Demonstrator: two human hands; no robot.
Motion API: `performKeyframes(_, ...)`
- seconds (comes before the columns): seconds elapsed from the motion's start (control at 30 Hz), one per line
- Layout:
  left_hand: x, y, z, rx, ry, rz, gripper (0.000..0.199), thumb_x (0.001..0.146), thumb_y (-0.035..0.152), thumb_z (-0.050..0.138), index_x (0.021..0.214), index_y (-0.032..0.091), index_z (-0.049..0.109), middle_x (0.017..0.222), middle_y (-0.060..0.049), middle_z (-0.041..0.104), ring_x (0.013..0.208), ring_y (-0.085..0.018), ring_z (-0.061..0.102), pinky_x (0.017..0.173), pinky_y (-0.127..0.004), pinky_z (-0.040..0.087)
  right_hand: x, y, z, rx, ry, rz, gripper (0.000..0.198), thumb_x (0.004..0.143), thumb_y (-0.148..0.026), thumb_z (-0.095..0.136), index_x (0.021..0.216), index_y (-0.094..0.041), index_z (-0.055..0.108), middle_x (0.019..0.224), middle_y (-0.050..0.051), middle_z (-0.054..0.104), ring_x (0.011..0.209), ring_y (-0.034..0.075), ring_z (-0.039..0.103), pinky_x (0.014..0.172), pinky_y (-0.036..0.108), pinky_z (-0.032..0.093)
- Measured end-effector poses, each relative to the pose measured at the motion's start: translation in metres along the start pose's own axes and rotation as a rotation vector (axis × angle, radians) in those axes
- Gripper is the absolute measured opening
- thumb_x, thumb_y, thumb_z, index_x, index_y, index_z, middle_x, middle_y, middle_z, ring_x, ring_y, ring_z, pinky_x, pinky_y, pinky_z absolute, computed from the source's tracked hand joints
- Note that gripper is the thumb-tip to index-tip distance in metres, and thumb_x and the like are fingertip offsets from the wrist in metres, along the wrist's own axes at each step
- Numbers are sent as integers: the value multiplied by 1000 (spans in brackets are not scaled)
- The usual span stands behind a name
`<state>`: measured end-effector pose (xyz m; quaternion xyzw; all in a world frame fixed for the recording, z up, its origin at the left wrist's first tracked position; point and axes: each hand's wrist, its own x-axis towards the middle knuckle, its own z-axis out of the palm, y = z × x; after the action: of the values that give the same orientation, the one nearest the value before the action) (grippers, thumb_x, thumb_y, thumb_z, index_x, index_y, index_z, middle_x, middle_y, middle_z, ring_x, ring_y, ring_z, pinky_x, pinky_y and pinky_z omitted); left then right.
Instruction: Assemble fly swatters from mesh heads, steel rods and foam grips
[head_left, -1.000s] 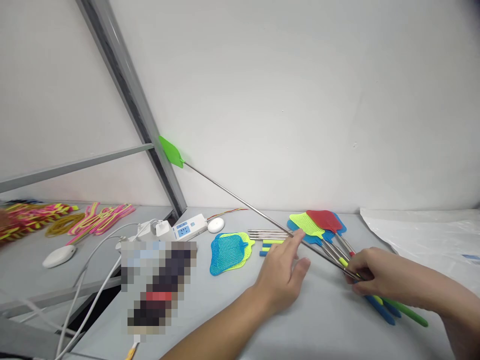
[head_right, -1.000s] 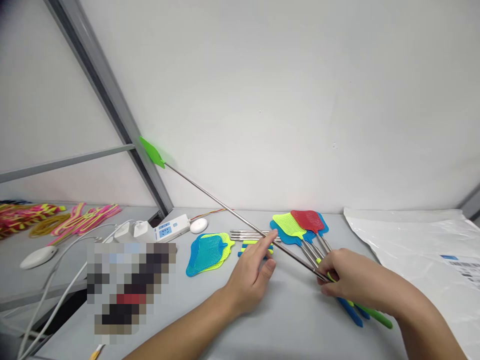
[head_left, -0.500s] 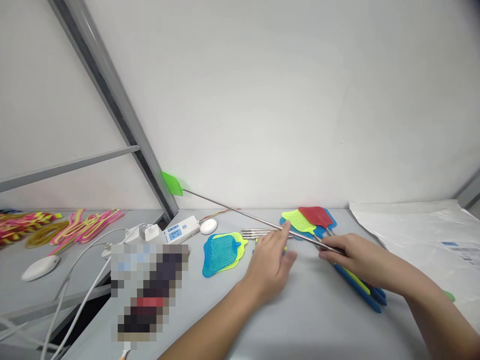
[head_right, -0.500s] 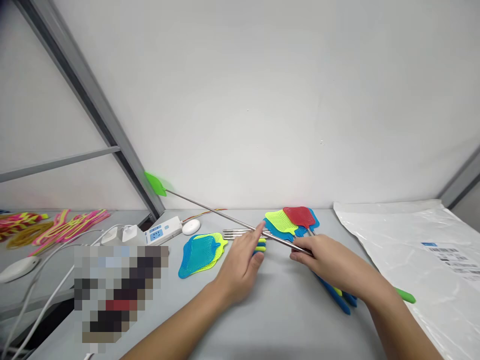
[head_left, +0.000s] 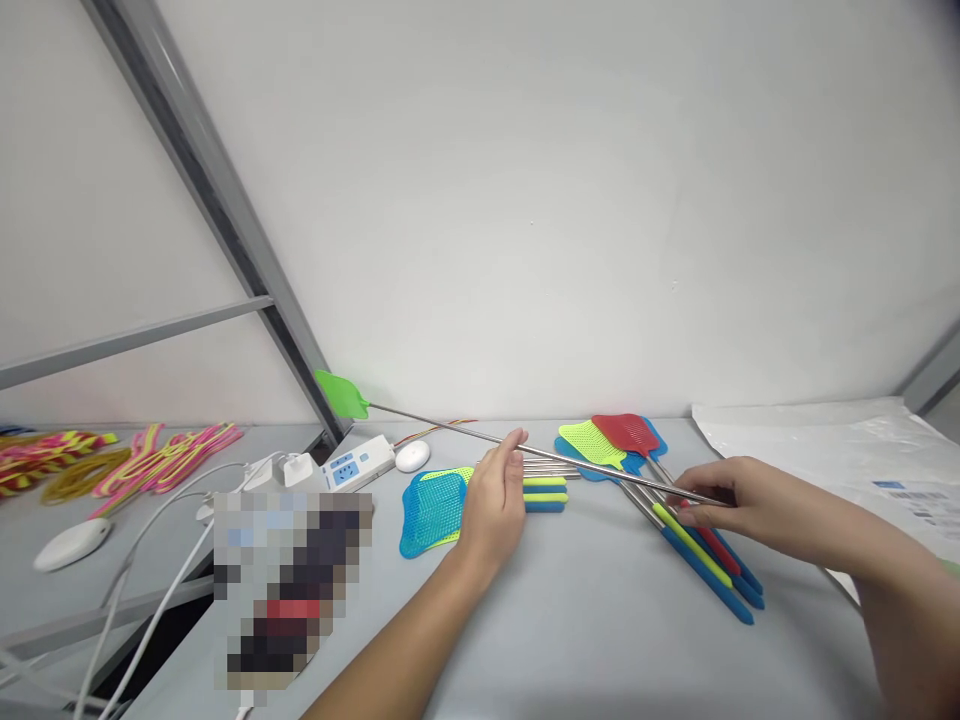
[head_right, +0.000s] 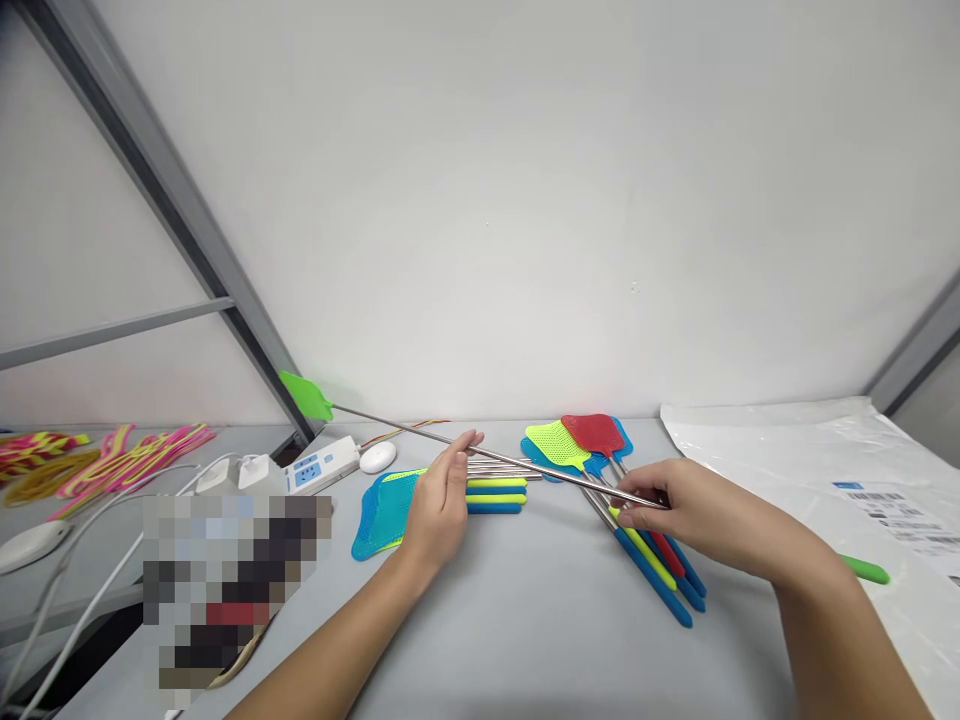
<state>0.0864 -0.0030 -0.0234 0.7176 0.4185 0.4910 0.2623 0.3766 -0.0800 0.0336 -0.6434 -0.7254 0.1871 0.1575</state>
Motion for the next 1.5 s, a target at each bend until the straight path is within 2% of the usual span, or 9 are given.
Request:
performKeyframes(0.1,-5,2,5,42,-20,12,41,98,36,32,130,23,53,127,-7,61,120,-23,52,102,-41,37,4,-12,1,29,-130,-13,35,84,-52,52,67,-22,56,62,-3,46,56,12,39,47,23,28)
performKeyframes(0.3,-23,14,18,170,-173,178,43,97,32,34,136,21,46,123,-10,61,113,-25,54,97,-42,40,14,-36,16,-9,-42,-57,36,86,-52,50,66,-22,56,62,-2,54,56,13,45,50,25,30)
performKeyframes(0.5,-20,14,11,136,-180,195,43,97,32,34,138,23,44,128,-9,60,115,-25,53,96,-42,40,21,-42,20,-46,99,-109,32,90,-46,45,82,-25,67,79,3,68,68,18,58,56,27,37)
performKeyframes(0.73,-2,11,-2,-137,47,2,42,96,38,38,134,23,47,133,-8,56,121,-22,51,102,-39,36,28,-31,21,-95,199,-90,42,92,-52,36,79,-25,66,74,4,67,65,20,59,55,28,39)
performKeyframes(0.9,20,0,-16,-398,420,-134,30,95,44,38,108,21,52,111,-8,66,83,-16,65,78,-31,46,31,-20,19,-100,229,-43,42,91,-53,36,82,-27,68,73,4,68,65,22,61,55,29,41)
performKeyframes(1.03,36,-11,-28,-663,649,-261,23,93,44,40,91,21,41,88,-3,69,64,-12,63,67,-28,46,29,-16,15,-66,187,-45,42,90,-54,38,81,-26,68,74,4,69,66,22,61,55,29,41)
performKeyframes(1.27,46,-17,-48,-821,792,-323,28,92,48,41,89,20,43,64,-2,65,51,-12,56,60,-27,45,27,-13,15,-61,149,-31,42,89,-56,40,81,-25,67,69,4,66,61,20,57,53,29,38)
performKeyframes(1.4,46,-16,-47,-811,768,-291,29,90,47,43,83,19,47,67,-2,63,54,-10,55,58,-23,44,28,-14,17,-75,146,-20,45,89,-58,39,78,-24,66,64,3,63,56,19,55,51,28,35)
performKeyframes(1.5,38,-11,-34,-761,670,-285,31,88,47,48,80,17,54,77,-3,64,54,-8,52,58,-21,43,29,-18,19,-103,167,-30,47,90,-59,37,77,-23,65,64,3,62,57,18,54,51,28,34)
